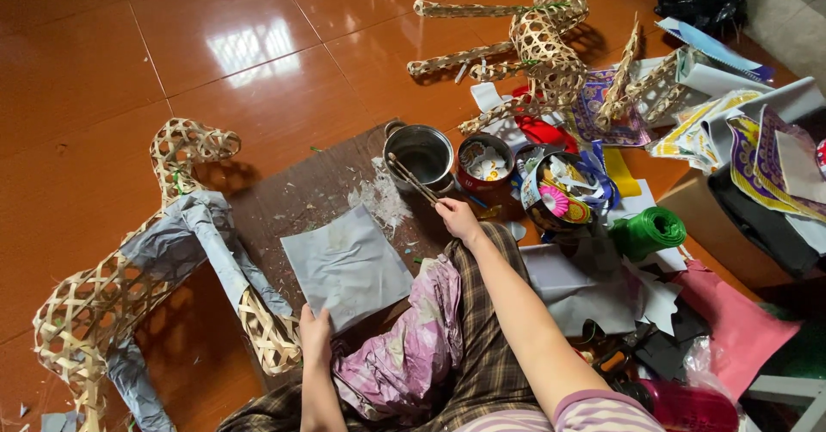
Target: Applying paper and adhesive to a bamboo frame to construct a giraffe sculpture.
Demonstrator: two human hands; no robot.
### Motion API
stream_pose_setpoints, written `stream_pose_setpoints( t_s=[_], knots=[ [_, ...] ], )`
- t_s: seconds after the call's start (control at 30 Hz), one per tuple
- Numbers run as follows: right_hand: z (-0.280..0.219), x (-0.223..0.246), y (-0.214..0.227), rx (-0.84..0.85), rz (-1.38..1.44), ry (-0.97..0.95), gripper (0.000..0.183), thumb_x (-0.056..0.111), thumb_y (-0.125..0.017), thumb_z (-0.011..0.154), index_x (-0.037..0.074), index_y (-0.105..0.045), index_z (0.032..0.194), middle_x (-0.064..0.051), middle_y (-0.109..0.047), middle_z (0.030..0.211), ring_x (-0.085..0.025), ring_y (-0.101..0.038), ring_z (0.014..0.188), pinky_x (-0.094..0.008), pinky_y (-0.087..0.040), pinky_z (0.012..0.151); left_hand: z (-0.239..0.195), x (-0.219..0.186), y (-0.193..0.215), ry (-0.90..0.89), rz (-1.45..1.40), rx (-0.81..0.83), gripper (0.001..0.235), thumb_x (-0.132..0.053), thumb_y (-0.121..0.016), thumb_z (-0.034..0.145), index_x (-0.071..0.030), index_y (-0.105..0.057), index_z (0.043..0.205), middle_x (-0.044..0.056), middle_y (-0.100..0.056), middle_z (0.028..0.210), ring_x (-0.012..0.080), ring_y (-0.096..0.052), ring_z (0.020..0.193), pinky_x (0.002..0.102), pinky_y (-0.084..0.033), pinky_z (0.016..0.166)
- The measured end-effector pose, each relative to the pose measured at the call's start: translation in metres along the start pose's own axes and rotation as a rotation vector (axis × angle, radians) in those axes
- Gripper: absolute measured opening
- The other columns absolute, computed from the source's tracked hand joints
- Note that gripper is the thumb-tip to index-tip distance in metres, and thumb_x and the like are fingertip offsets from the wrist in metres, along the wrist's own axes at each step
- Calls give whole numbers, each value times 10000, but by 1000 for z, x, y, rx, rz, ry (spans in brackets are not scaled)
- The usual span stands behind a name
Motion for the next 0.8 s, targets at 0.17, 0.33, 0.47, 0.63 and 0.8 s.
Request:
stream_pose_setpoints(
  t_s=[0.17,0.33,0.47,0.63,0.8],
  knots=[
    [-1,1,-1,10,4,0,232,197,-621,979,28,-739,1087,39,-516,564,-63,-358,417,-224,-229,396,-6,-7,1,26,42,-15,374,-71,-558,925,56,-578,1276,197,-668,1166,277,-605,983,350,-481,853],
    [6,-7,3,-10,-49,15,225,223,-628,974,47,-745,1052,31,-504,550,-81,-367,419,-240,-237,402,8,11,4,10,10,-22,375,-51,-553,911,59,-587,1268,195,-670,1168,279,-603,992,348,-474,870],
    [17,-23,4,9,-6,-3,242,226,-637,969,30,-738,1068,18,-530,576,-79,-365,417,-239,-236,389,13,18,5,5,41,-24,371,-57,-568,911,72,-589,1258,214,-675,1158,296,-611,977,362,-480,856],
    [21,-22,7,-29,-92,63,288,225,-657,950,-7,-752,1091,-8,-643,725,-87,-454,534,-226,-338,478,15,23,4,13,-15,-2,346,0,-532,916,83,-574,1250,230,-666,1145,308,-606,971,369,-475,862],
    [20,-26,5,-11,-66,9,269,236,-665,960,18,-753,1090,9,-579,641,-83,-397,457,-242,-275,413,24,31,9,-27,56,-21,395,-61,-597,900,109,-591,1257,262,-680,1141,338,-620,974,387,-482,850]
  ],
)
Point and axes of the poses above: each hand's wrist, its own z-axis towards the middle knuckle, its own y-axis out of the back of the hand, x = y × z, the point moved 9 cm from there along z, towards the middle knuckle
